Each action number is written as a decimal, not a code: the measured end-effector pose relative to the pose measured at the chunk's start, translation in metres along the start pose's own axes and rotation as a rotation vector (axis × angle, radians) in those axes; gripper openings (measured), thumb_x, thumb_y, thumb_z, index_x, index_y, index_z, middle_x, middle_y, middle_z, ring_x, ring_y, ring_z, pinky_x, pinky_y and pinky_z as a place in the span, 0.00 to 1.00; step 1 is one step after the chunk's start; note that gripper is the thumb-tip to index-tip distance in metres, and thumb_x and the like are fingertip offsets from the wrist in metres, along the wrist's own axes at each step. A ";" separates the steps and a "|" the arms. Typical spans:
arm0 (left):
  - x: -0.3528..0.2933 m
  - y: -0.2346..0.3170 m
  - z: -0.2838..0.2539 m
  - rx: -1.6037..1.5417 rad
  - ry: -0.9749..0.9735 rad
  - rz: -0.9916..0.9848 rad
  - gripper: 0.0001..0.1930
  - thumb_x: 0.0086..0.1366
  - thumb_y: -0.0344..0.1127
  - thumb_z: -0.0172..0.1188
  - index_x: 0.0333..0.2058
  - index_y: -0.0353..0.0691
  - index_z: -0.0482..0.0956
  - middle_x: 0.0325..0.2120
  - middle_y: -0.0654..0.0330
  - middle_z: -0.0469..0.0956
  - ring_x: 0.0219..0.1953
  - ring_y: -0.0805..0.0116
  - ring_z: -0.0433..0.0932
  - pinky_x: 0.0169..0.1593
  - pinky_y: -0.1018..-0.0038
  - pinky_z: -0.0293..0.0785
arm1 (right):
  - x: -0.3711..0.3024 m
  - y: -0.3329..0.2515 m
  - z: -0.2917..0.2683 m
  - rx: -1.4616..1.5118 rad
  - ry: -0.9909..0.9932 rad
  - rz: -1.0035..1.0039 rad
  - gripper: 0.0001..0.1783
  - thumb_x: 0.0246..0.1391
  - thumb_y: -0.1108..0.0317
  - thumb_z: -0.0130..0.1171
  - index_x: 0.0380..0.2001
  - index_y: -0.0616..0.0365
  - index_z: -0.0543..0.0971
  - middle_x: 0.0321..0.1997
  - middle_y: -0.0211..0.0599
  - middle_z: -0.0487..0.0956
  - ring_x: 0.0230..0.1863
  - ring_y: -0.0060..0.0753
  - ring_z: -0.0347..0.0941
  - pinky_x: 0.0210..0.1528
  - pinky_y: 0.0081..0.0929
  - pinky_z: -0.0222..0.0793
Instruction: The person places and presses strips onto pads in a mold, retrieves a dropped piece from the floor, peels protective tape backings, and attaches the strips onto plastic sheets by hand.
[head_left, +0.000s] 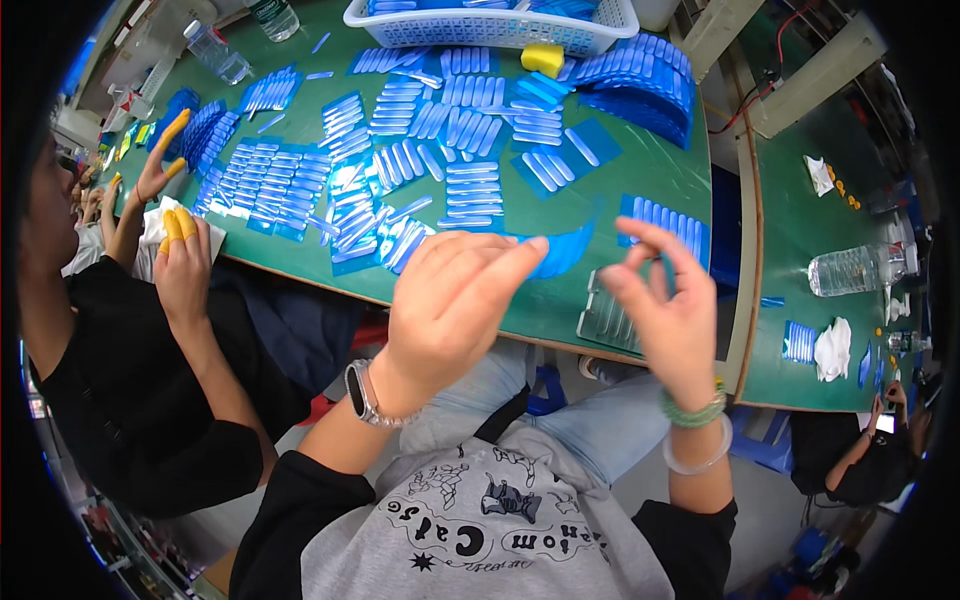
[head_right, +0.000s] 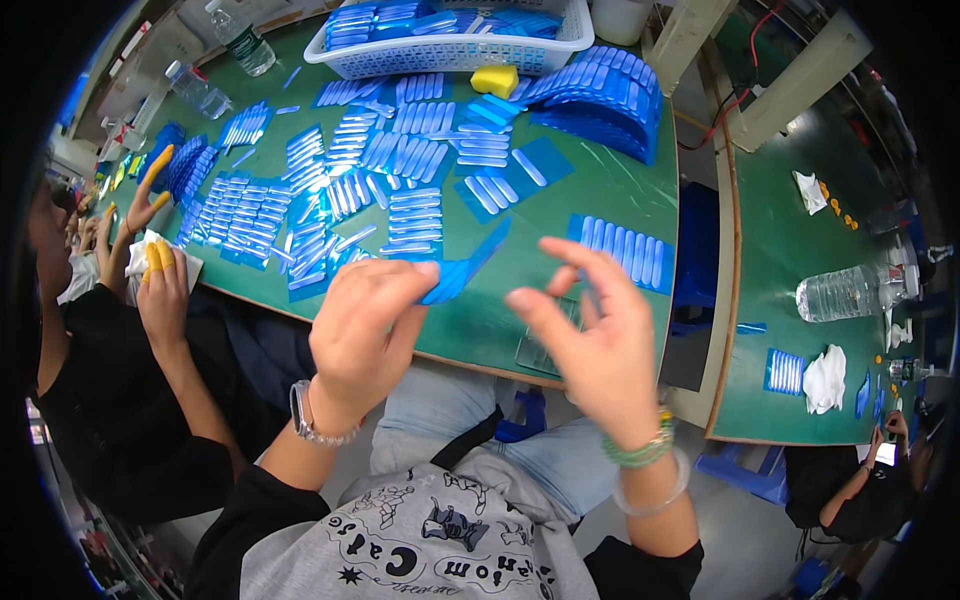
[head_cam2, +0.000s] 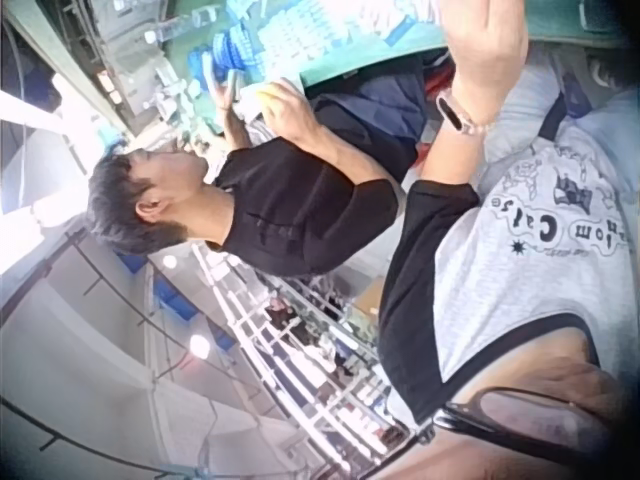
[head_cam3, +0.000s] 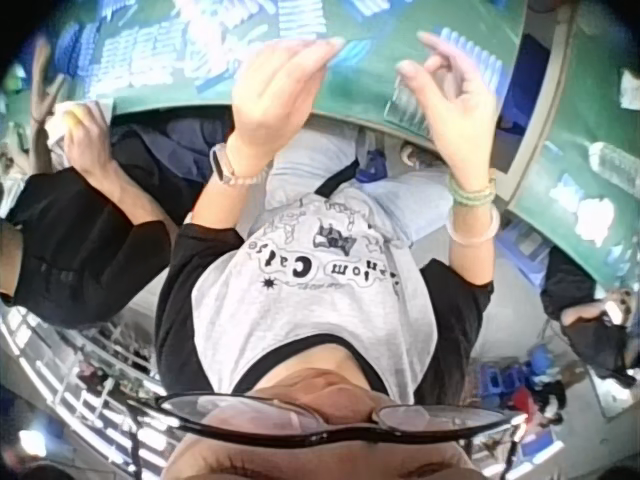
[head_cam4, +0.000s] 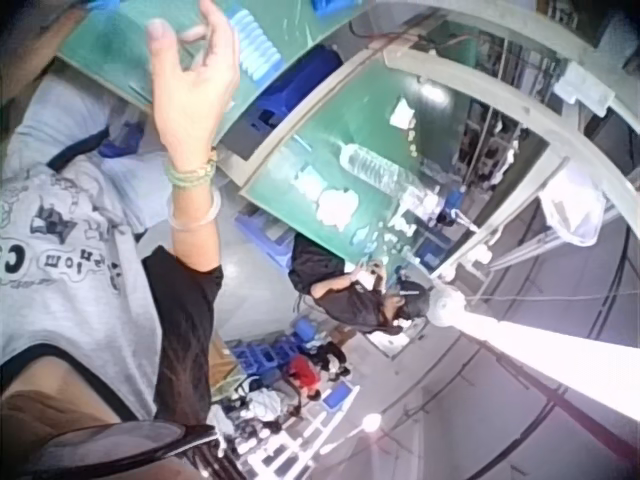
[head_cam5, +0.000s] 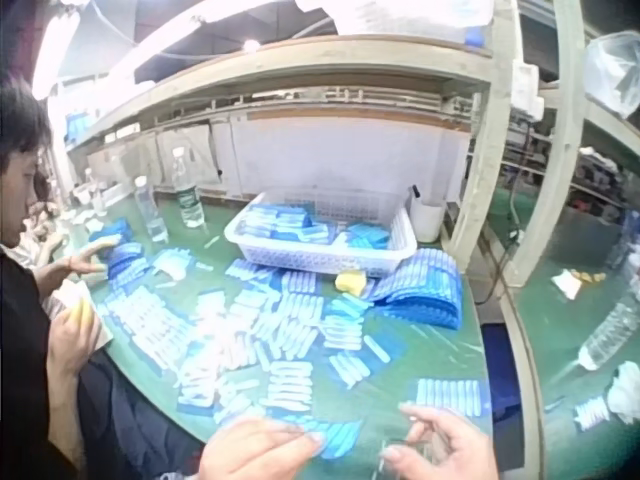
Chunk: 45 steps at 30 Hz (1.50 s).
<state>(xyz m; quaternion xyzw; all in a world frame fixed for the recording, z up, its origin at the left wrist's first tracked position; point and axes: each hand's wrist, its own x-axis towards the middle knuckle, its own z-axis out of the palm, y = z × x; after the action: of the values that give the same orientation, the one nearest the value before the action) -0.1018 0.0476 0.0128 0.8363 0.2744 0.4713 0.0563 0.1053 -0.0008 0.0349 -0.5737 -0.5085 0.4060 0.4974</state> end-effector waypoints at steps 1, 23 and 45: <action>-0.004 -0.004 -0.003 0.003 0.000 -0.008 0.20 0.48 0.17 0.65 0.43 0.35 0.78 0.33 0.57 0.79 0.35 0.62 0.78 0.43 0.69 0.73 | 0.005 -0.004 -0.011 -0.039 0.001 0.044 0.12 0.59 0.70 0.60 0.43 0.66 0.78 0.31 0.25 0.73 0.37 0.17 0.67 0.44 0.21 0.66; -0.063 0.016 0.017 0.450 -0.416 -0.231 0.28 0.55 0.57 0.61 0.54 0.59 0.76 0.59 0.70 0.70 0.60 0.64 0.62 0.64 0.49 0.39 | 0.059 0.012 0.009 -0.899 -0.620 -0.441 0.07 0.52 0.71 0.58 0.31 0.59 0.71 0.32 0.40 0.70 0.38 0.45 0.65 0.41 0.38 0.62; -0.062 0.018 0.018 0.450 -0.413 -0.234 0.28 0.50 0.52 0.65 0.53 0.60 0.77 0.59 0.69 0.70 0.60 0.63 0.62 0.64 0.48 0.39 | 0.068 0.015 -0.006 -0.893 -0.636 -0.479 0.07 0.49 0.73 0.59 0.29 0.59 0.70 0.30 0.39 0.71 0.36 0.44 0.67 0.42 0.37 0.63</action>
<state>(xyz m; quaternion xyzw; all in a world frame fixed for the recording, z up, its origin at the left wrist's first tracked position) -0.1049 0.0034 -0.0373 0.8686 0.4486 0.2093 -0.0220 0.1244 0.0651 0.0244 -0.4469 -0.8692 0.1812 0.1090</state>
